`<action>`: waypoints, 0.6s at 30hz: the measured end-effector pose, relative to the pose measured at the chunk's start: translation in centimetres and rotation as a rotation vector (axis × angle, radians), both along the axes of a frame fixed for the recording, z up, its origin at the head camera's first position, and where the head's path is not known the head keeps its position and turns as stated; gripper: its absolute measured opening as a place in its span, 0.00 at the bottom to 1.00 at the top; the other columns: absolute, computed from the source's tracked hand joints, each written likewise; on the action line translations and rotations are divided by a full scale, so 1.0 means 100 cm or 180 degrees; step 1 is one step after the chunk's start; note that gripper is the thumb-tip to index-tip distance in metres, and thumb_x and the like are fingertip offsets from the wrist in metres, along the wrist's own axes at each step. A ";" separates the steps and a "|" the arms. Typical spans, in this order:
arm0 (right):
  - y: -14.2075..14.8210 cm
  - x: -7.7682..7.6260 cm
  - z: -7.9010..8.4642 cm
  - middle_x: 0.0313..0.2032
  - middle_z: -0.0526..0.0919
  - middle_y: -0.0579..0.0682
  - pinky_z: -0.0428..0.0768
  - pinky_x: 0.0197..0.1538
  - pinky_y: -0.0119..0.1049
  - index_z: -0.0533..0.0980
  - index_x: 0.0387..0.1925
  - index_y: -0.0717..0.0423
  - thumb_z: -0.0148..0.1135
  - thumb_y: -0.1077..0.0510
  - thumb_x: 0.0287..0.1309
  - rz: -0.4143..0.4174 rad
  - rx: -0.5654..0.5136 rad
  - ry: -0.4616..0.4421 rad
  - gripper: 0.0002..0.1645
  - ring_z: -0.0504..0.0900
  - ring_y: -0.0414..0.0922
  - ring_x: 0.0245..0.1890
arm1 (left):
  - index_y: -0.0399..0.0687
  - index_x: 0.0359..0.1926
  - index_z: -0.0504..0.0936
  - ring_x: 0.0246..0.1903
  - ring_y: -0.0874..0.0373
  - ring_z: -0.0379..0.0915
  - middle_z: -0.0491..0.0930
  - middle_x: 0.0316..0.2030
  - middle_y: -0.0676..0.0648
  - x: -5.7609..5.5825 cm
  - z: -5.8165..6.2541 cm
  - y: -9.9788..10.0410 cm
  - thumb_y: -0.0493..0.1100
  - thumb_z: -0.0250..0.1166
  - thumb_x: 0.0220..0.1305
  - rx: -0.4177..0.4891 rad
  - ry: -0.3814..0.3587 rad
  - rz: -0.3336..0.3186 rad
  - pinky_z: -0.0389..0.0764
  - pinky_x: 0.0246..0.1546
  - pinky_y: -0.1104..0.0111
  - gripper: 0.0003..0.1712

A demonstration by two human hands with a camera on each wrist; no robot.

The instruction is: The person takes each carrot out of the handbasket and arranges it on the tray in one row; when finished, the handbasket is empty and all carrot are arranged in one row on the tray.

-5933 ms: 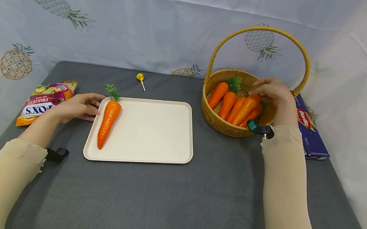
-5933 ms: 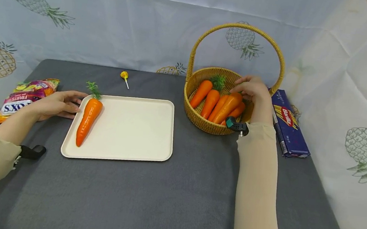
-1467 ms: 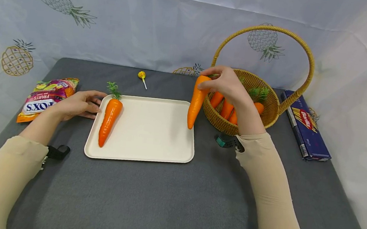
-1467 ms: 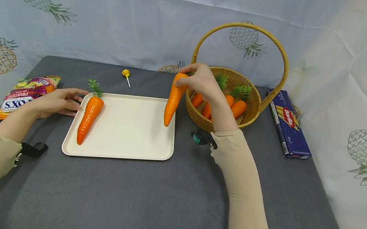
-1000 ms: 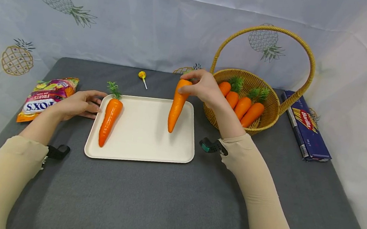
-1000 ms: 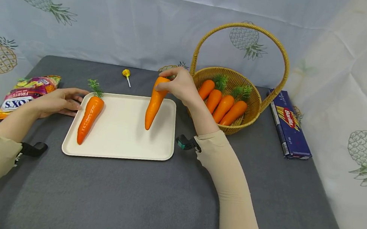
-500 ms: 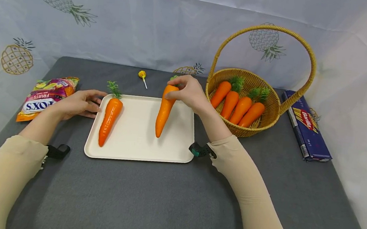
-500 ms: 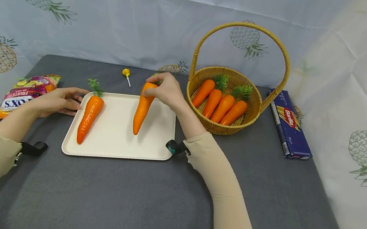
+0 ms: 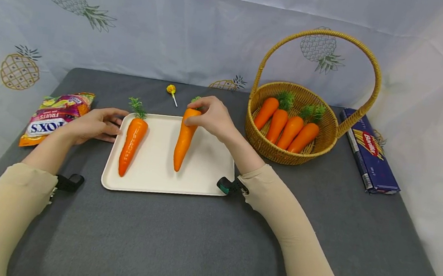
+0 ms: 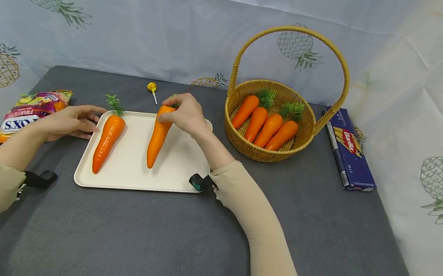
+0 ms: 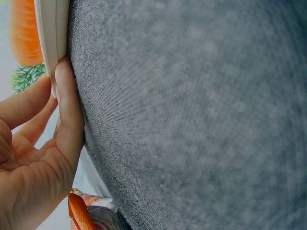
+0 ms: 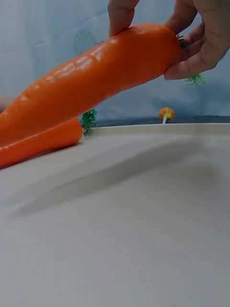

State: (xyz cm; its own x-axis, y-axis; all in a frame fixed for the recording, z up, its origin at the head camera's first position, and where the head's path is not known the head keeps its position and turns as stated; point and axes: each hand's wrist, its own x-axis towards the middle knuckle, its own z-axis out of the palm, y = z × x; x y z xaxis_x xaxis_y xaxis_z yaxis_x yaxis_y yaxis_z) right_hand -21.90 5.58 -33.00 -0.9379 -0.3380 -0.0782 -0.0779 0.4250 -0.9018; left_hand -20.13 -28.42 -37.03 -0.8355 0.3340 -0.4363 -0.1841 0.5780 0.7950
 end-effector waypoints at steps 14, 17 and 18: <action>-0.037 0.000 -0.016 0.49 0.83 0.52 0.83 0.40 0.29 0.83 0.51 0.56 0.75 0.60 0.45 0.0068 -0.0095 -0.0201 0.26 0.80 0.46 0.42 | 0.40 0.77 0.49 0.39 0.69 0.74 0.63 0.53 0.43 -0.001 0.000 0.000 0.38 0.54 0.73 -0.0017 -0.0011 0.0009 0.86 0.43 0.73 0.36; -0.044 -0.001 -0.019 0.50 0.82 0.50 0.84 0.40 0.28 0.83 0.51 0.54 0.75 0.59 0.46 0.0086 -0.0053 -0.0263 0.25 0.79 0.45 0.43 | 0.40 0.77 0.49 0.39 0.69 0.74 0.63 0.54 0.42 -0.001 0.001 0.000 0.37 0.53 0.74 -0.0032 -0.0013 0.0013 0.86 0.43 0.73 0.36; -0.046 -0.001 -0.020 0.51 0.81 0.50 0.84 0.40 0.27 0.83 0.51 0.54 0.75 0.59 0.46 0.0093 -0.0049 -0.0289 0.26 0.79 0.44 0.43 | 0.40 0.77 0.49 0.39 0.69 0.74 0.63 0.55 0.42 -0.001 0.001 0.001 0.37 0.53 0.74 -0.0037 -0.0011 0.0015 0.86 0.43 0.73 0.36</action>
State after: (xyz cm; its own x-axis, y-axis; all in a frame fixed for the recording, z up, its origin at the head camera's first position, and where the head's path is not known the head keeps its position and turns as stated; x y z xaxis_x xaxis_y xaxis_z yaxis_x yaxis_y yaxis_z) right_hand -22.00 0.98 -34.95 -0.9169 -0.3667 -0.1572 -0.0075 0.4099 -0.9121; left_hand -20.19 -28.37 -36.97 -0.8355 0.3250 -0.4430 -0.1896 0.5863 0.7876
